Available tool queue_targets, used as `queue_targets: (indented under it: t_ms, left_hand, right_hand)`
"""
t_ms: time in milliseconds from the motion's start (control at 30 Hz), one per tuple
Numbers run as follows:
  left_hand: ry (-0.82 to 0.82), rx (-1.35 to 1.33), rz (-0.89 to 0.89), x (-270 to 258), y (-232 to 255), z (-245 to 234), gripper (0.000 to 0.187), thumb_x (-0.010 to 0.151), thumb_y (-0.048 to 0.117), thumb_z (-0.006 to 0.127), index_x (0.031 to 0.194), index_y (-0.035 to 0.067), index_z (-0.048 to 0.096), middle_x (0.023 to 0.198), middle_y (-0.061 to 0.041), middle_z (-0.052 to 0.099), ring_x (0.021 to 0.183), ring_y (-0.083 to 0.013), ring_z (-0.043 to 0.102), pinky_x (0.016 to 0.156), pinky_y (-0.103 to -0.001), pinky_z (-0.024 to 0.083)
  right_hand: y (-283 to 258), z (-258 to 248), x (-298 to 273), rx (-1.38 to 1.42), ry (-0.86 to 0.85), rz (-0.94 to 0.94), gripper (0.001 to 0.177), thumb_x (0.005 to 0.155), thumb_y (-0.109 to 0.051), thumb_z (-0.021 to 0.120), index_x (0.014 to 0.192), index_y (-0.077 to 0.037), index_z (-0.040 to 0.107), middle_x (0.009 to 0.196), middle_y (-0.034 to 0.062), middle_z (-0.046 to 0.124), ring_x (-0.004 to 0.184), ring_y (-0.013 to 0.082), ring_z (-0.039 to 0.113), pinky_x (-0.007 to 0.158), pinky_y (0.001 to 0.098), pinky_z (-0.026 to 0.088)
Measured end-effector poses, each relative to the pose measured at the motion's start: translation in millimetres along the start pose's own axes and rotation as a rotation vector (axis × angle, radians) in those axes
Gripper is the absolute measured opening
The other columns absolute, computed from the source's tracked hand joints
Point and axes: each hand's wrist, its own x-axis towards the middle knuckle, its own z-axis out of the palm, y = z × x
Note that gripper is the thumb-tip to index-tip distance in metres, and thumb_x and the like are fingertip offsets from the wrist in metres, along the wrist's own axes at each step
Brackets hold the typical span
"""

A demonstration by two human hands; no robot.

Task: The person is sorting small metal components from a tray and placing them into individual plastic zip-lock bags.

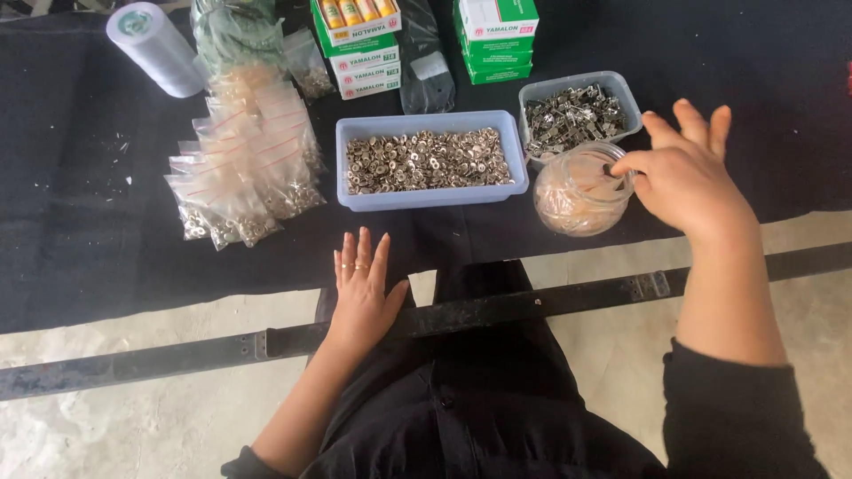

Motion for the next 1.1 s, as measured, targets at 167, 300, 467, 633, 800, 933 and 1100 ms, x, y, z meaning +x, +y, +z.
queue_targets:
  t_ms: [167,300,467,633,800,933,1100]
  left_hand:
    - [0.046,-0.004,0.002,-3.3,-1.9,0.6,0.078,0.095,0.033,0.067,0.160,0.011,0.031,0.166,-0.027,0.022,0.155,-0.0500,0.009,0.121,-0.068,0.012]
    - [0.052,0.012,0.012,-1.2,0.6,-2.3,0.075,0.095,0.031,0.067,0.158,0.009,0.034,0.164,-0.028,0.027,0.154,-0.0503,0.013,0.121,-0.067,0.014]
    - [0.033,-0.012,0.007,-2.6,0.2,-4.9,0.073,0.096,0.032,0.064,0.158,0.008,0.033,0.164,-0.028,0.028,0.154,-0.0508,0.013,0.122,-0.065,0.012]
    - [0.023,-0.014,0.013,-1.9,-0.8,-2.6,0.072,0.097,0.030,0.064,0.158,0.008,0.034,0.163,-0.027,0.030,0.154,-0.0506,0.014,0.122,-0.064,0.012]
    - [0.078,-0.162,0.078,6.7,13.2,-1.6,0.072,0.091,0.027,0.072,0.154,0.009,0.042,0.161,-0.020,0.039,0.153,-0.0474,0.022,0.119,-0.067,0.018]
    - [0.045,-0.587,0.269,24.1,70.6,-56.5,0.054,0.104,0.037,0.056,0.144,0.001,0.052,0.152,-0.022,0.051,0.147,-0.0447,0.041,0.122,-0.056,0.027]
    - [-0.390,-1.935,-0.162,30.2,86.6,-55.6,0.086,0.101,0.063,0.042,0.161,0.002,0.032,0.145,-0.028,0.055,0.130,-0.0424,0.057,0.100,-0.062,0.050]
  right_hand:
    - [-19.7,-16.3,26.2,-0.180,-0.293,0.073,0.034,0.102,-0.028,0.052,0.107,-0.038,0.084,0.171,0.0112,0.031,0.166,0.0379,0.002,0.125,0.0583,-0.020]
    - [-24.9,-19.8,35.9,-0.172,-0.378,0.138,0.047,0.101,-0.023,0.048,0.086,-0.035,0.091,0.164,0.0060,0.041,0.167,0.0317,0.006,0.127,0.0531,-0.023]
    - [-8.7,-25.5,20.1,0.069,-0.191,0.091,0.040,0.104,-0.025,0.051,0.082,-0.014,0.083,0.117,-0.0050,0.073,0.158,0.0297,0.033,0.131,0.0531,-0.004]
    - [-0.1,-35.9,-9.9,0.394,0.138,0.049,0.022,0.100,-0.020,0.062,0.103,-0.004,0.077,0.135,0.0100,0.069,0.132,0.0267,0.055,0.106,0.0433,0.040]
    - [-38.2,-41.4,-40.9,0.720,0.480,-0.027,0.008,0.107,-0.004,0.064,0.104,0.000,0.070,0.125,0.0123,0.073,0.105,0.0165,0.066,0.094,0.0317,0.050]
    - [-107.6,-15.2,-50.8,0.784,0.612,-0.295,0.008,0.109,-0.002,0.062,0.105,0.004,0.066,0.125,0.0216,0.071,0.116,0.0314,0.070,0.102,0.0402,0.052]
    - [-193.5,31.2,-64.1,0.658,0.895,-0.751,0.018,0.081,-0.020,0.088,0.097,-0.019,0.082,0.119,0.0107,0.075,0.114,0.0401,0.069,0.099,0.0509,0.056]
